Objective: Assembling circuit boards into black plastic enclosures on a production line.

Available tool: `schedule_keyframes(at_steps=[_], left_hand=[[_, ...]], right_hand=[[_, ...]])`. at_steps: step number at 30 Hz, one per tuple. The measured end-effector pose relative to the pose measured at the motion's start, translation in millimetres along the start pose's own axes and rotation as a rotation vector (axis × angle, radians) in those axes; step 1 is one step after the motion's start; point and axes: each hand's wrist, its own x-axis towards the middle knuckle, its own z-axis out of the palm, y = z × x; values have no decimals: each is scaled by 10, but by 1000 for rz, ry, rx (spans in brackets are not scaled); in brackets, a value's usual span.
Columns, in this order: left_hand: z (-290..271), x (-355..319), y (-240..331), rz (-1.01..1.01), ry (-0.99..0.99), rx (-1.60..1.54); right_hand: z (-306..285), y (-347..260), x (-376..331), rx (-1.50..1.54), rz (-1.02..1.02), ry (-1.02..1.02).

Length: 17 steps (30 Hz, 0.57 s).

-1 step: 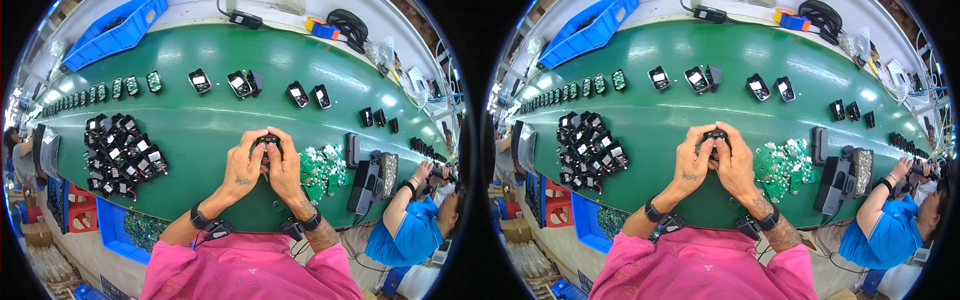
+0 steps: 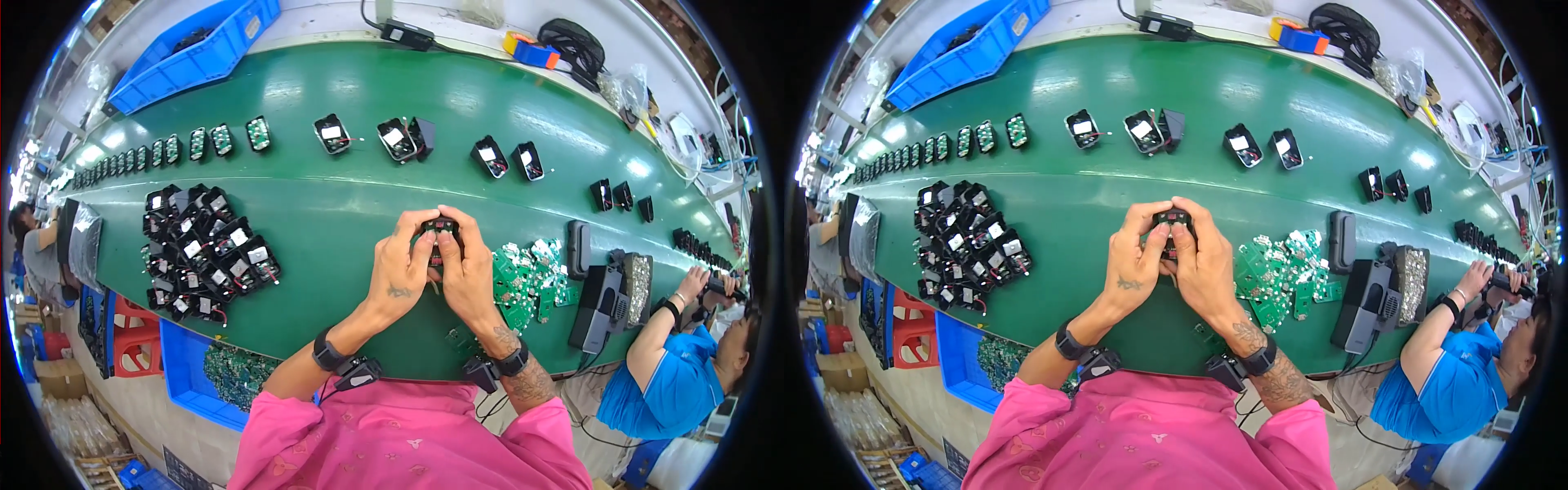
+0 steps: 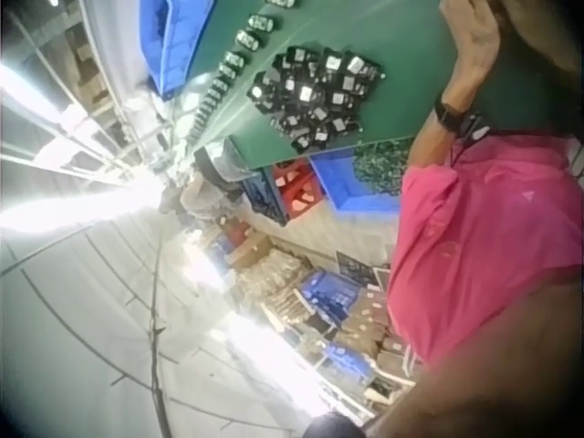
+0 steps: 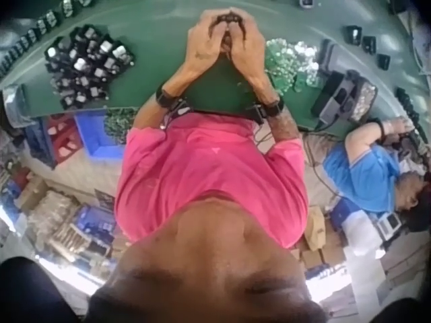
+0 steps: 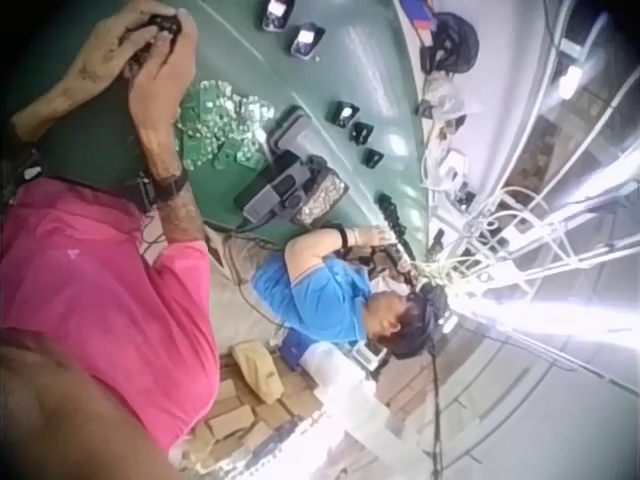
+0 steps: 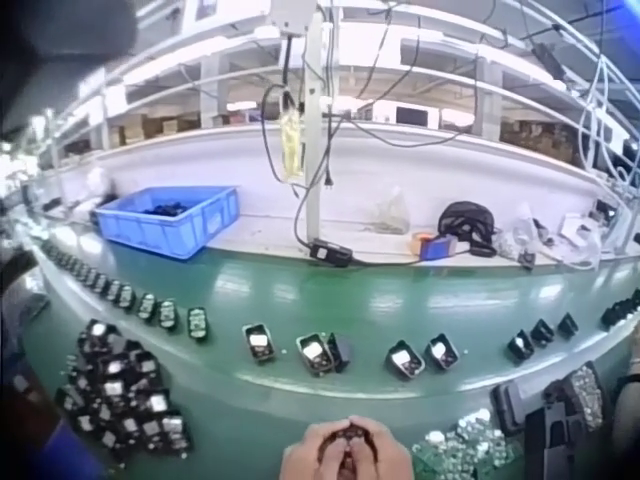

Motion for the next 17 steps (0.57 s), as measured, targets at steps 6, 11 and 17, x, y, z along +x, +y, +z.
schedule_keyframes(at_steps=[6, 11, 17], left_hand=[[-612, 556, 97, -38, 405, 129], [-1684, 1281, -478, -270, 543, 376], [-1944, 1589, -1032, -377, 418, 301]], right_hand=[[-193, -214, 166, -251, -105, -36], [-191, -807, -87, 140, -47, -383], [165, -1574, -753, 1622, -47, -1141]])
